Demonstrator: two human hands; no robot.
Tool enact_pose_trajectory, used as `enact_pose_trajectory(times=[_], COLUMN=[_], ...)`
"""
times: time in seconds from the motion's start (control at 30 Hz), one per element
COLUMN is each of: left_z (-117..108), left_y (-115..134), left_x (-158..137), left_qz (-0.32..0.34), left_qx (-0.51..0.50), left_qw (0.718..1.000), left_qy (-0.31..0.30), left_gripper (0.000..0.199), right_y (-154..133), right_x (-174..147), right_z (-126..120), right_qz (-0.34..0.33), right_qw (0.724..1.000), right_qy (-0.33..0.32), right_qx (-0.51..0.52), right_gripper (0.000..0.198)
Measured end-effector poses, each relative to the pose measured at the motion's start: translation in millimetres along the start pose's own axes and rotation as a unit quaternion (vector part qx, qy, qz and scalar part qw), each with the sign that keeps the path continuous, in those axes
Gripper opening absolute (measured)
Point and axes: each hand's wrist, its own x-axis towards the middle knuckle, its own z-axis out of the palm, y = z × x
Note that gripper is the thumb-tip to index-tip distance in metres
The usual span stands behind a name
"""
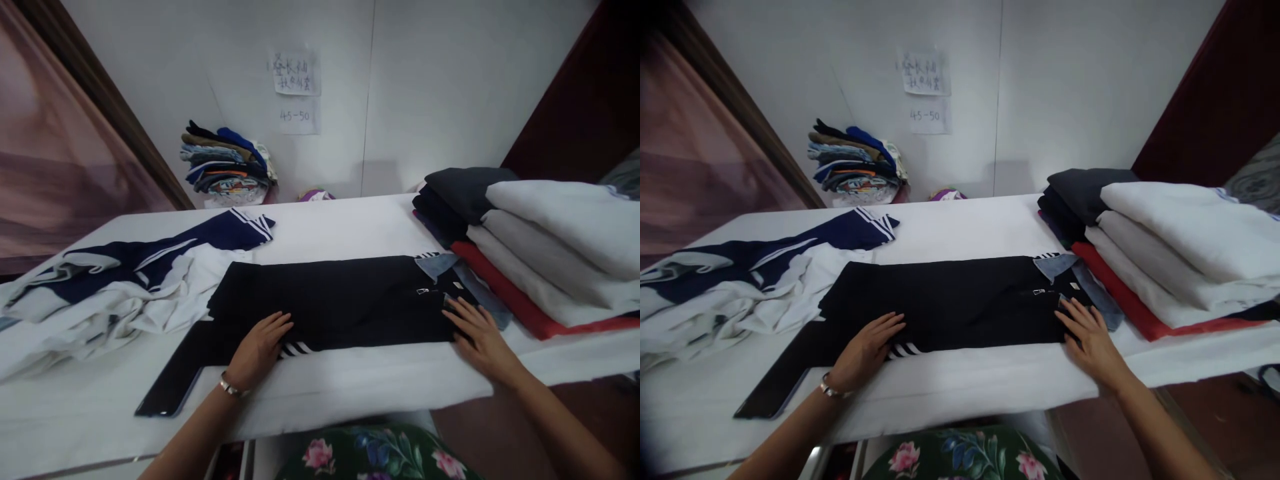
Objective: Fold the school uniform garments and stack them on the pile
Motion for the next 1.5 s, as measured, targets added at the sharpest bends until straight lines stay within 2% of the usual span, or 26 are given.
enact_pose_trajectory(times=[0.23, 0.4, 0.53, 0.67, 0.77, 0.87, 1.03, 1.2, 1.5], left_z=[-21.5, -36.8, -33.0, -21.2, -16.0, -15.4, -16.9, -16.0, -14.9], left_y=[9.9, -8.6, -40.2, -62.4, -68.1, -69.0, -72.6, -80.4, -72.9], left_x=[6.6, 46.1, 94.6, 126.0, 132.5, 131.9, 132.1, 134.3, 128.3], left_qz=[-0.034, -0.078, -0.101, -0.174, -0.201, -0.206, -0.206, -0.234, -0.261], left_qx=[-0.064, -0.054, 0.017, 0.086, 0.107, 0.125, 0.099, 0.095, 0.118], left_qw=[0.997, 0.995, 0.994, 0.980, 0.971, 0.967, 0.970, 0.963, 0.956], left_qy=[-0.020, 0.027, 0.033, -0.040, -0.079, -0.082, -0.084, -0.099, -0.057], left_gripper=[0.046, 0.045, 0.040, 0.035, 0.034, 0.031, 0.027, 0.031, 0.024], right_y=[-37.4, -52.8, -42.9, -18.9, -3.2, 9.1, 26.4, 40.0, 33.1], right_x=[11.4, 55.9, 115.4, 167.6, 186.0, 186.7, 179.8, 182.1, 167.5], right_z=[-9.9, -17.7, -1.9, 21.2, 30.7, 35.6, 44.9, 47.2, 48.9], right_qz=[0.014, 0.005, 0.021, 0.080, 0.112, 0.106, 0.089, 0.116, 0.104], right_qw=[1.000, 0.994, 0.994, 0.995, 0.992, 0.991, 0.996, 0.992, 0.993], right_qy=[-0.011, -0.034, -0.009, -0.022, -0.055, -0.067, -0.002, -0.049, -0.025], right_qx=[0.024, 0.102, 0.111, 0.062, 0.034, 0.038, 0.029, 0.004, -0.050], right_gripper=[0.062, 0.057, 0.049, 0.045, 0.040, 0.034, 0.043, 0.042, 0.034])
